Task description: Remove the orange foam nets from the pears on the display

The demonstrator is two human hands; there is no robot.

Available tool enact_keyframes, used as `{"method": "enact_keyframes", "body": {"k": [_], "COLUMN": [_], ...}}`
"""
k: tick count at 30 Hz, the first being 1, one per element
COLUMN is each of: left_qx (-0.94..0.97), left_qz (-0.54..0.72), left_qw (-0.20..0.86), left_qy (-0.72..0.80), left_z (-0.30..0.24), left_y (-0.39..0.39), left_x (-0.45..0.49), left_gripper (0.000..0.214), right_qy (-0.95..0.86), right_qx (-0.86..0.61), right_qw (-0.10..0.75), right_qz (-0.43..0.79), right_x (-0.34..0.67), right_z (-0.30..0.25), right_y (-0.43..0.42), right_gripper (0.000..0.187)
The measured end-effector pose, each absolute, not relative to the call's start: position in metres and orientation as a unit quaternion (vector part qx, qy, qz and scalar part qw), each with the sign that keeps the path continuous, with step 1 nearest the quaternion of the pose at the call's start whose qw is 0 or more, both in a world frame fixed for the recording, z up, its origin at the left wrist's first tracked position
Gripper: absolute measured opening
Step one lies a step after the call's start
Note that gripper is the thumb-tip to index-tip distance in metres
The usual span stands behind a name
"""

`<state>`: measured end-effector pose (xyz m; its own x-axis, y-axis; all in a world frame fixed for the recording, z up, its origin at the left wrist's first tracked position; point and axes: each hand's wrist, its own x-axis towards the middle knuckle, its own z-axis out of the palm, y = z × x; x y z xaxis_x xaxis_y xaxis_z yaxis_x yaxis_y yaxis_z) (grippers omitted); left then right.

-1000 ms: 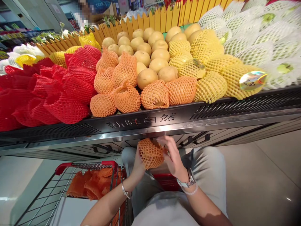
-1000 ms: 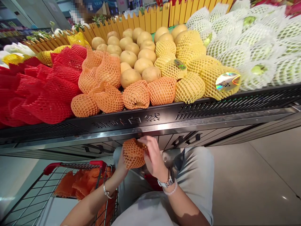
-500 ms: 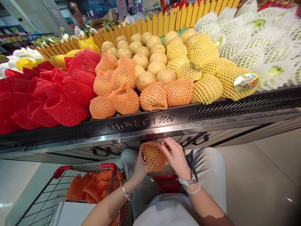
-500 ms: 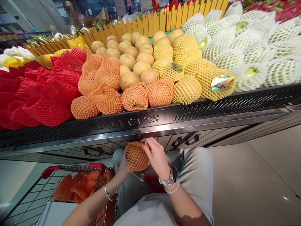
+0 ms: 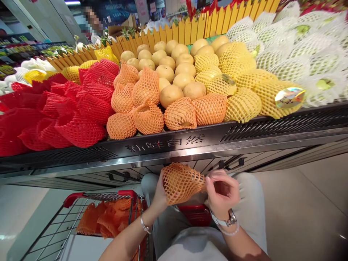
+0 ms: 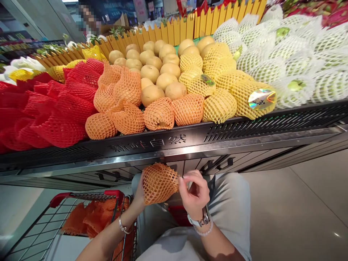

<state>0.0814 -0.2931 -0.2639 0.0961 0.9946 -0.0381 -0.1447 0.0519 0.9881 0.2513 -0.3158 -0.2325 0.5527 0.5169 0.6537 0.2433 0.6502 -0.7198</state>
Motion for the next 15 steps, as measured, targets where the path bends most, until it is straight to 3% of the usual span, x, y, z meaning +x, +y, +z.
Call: {"method": "enact_keyframes", "body": {"k": [4,9,11,15], "left_qx": [0.370,0.270,0.266,0.292], "left_qz": [0.498,0.423,0.383,0.346], "left_qw": [0.645,0.765,0.798,0.818], "left_qy": [0.447,0.404,0.382,0.354], "left_z": [-0.283,-0.283,-0.274,-0.256], "left_y": [-0.291,-0.288,-0.286,-0.281], "left_x": [0.076,0.067,0.066,0.068], "left_gripper": [0.056,0.052,0.054,0.053], "right_qy": [-0.391,-0.415,-0.399,-0.385], "right_qx": [-0.384,-0.383,-0.397,-0.417], "right_qw": [0.782,0.545,0.506,0.514], "right_qz": [0.297,0.619,0.653,0.644], "right_x": [0.261,0.270,0.265,0.254], "right_z": [-0.238,-0.247,-0.250,-0.250], "right_y": [-0.304,-0.289,-0.289,-0.290], "right_gripper": [0.021,0.041,0.040,0.032]}}
